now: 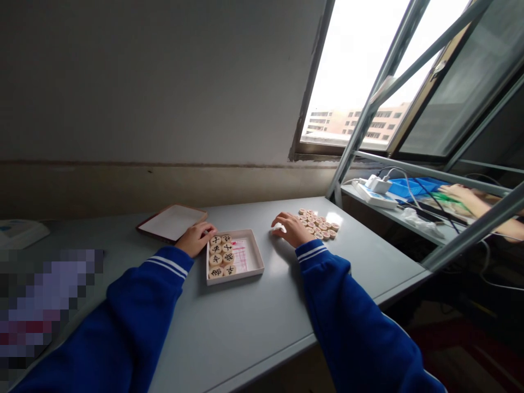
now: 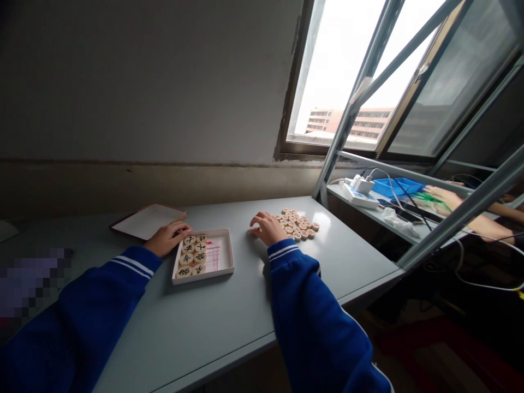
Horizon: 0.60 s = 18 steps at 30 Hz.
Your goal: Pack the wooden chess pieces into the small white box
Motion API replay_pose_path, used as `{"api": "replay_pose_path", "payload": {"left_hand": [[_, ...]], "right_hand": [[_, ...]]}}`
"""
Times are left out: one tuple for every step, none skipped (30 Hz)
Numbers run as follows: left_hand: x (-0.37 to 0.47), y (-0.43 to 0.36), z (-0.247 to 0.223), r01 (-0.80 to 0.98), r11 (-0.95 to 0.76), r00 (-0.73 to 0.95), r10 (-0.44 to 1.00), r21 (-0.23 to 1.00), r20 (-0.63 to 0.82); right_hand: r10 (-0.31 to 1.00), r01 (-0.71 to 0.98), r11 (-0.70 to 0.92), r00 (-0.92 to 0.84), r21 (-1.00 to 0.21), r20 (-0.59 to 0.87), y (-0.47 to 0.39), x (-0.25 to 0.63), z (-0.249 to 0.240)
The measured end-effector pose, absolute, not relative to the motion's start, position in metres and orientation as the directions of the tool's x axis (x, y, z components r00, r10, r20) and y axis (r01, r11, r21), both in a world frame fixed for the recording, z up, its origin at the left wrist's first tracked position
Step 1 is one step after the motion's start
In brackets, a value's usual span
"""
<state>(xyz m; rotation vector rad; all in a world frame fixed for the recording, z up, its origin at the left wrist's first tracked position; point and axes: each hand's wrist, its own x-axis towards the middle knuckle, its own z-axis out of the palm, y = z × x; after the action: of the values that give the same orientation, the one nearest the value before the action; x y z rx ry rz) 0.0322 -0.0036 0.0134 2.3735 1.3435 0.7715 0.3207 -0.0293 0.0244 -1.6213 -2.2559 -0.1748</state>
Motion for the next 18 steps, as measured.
{"api": "replay_pose_path", "payload": {"left_hand": [[0.032,-0.003,0.013,0.693,-0.518,0.418,0.855,0.502,0.307],[0.031,-0.002,0.012,0.691,-0.523,0.420,0.853,0.500,0.311],[0.031,-0.001,0.011,0.687,-0.529,0.424,0.848,0.498,0.317],[0.031,-0.001,0.011,0.682,-0.536,0.428,0.844,0.497,0.324],[0.030,0.000,0.011,0.677,-0.542,0.429,0.840,0.497,0.331],[0.030,0.000,0.011,0.673,-0.546,0.430,0.838,0.499,0.337],[0.030,0.000,0.011,0.669,-0.547,0.430,0.837,0.503,0.339],[0.030,0.000,0.011,0.667,-0.546,0.431,0.838,0.507,0.336],[0.030,0.000,0.012,0.666,-0.543,0.432,0.840,0.511,0.329],[0.030,0.000,0.012,0.665,-0.540,0.435,0.841,0.515,0.320],[0.030,0.000,0.012,0.663,-0.539,0.440,0.842,0.519,0.312],[0.030,-0.001,0.012,0.660,-0.538,0.444,0.842,0.523,0.306],[0.030,-0.001,0.012,0.656,-0.538,0.446,0.842,0.530,0.303],[0.030,-0.001,0.012,0.648,-0.539,0.447,0.841,0.538,0.305],[0.030,-0.002,0.013,0.640,-0.539,0.444,0.841,0.547,0.309],[0.030,-0.002,0.013,0.633,-0.539,0.440,0.841,0.556,0.315],[0.030,-0.003,0.013,0.627,-0.537,0.435,0.842,0.564,0.318],[0.030,-0.003,0.013,0.623,-0.537,0.432,0.843,0.569,0.321]], "right_hand": [[0.904,0.952,0.296,-0.255,-0.073,0.343,-0.030,0.324,0.025],[0.915,0.967,0.249,-0.217,-0.051,0.340,-0.031,0.328,0.027],[0.922,0.978,0.203,-0.178,-0.038,0.343,-0.033,0.332,0.028],[0.924,0.986,0.165,-0.143,-0.033,0.354,-0.034,0.334,0.029],[0.919,0.989,0.143,-0.120,-0.033,0.375,-0.036,0.335,0.031],[0.909,0.989,0.141,-0.116,-0.035,0.400,-0.037,0.333,0.032],[0.895,0.985,0.170,-0.135,-0.045,0.425,-0.039,0.328,0.034],[0.877,0.971,0.230,-0.179,-0.061,0.445,-0.041,0.319,0.035],[0.855,0.946,0.315,-0.245,-0.082,0.458,-0.042,0.308,0.036],[0.828,0.906,0.411,-0.323,-0.105,0.458,-0.043,0.295,0.037],[0.799,0.856,0.502,-0.407,-0.120,0.442,-0.044,0.281,0.037],[0.767,0.805,0.581,-0.489,-0.124,0.414,-0.044,0.267,0.037],[0.734,0.759,0.641,-0.562,-0.116,0.382,-0.044,0.254,0.036],[0.704,0.724,0.683,-0.618,-0.095,0.349,-0.043,0.242,0.035],[0.681,0.702,0.709,-0.656,-0.067,0.324,-0.042,0.232,0.033],[0.665,0.691,0.722,-0.678,-0.039,0.313,-0.040,0.224,0.031],[0.656,0.688,0.726,-0.685,-0.017,0.316,-0.039,0.219,0.030],[0.653,0.691,0.723,-0.682,-0.002,0.329,-0.037,0.215,0.029]]}}
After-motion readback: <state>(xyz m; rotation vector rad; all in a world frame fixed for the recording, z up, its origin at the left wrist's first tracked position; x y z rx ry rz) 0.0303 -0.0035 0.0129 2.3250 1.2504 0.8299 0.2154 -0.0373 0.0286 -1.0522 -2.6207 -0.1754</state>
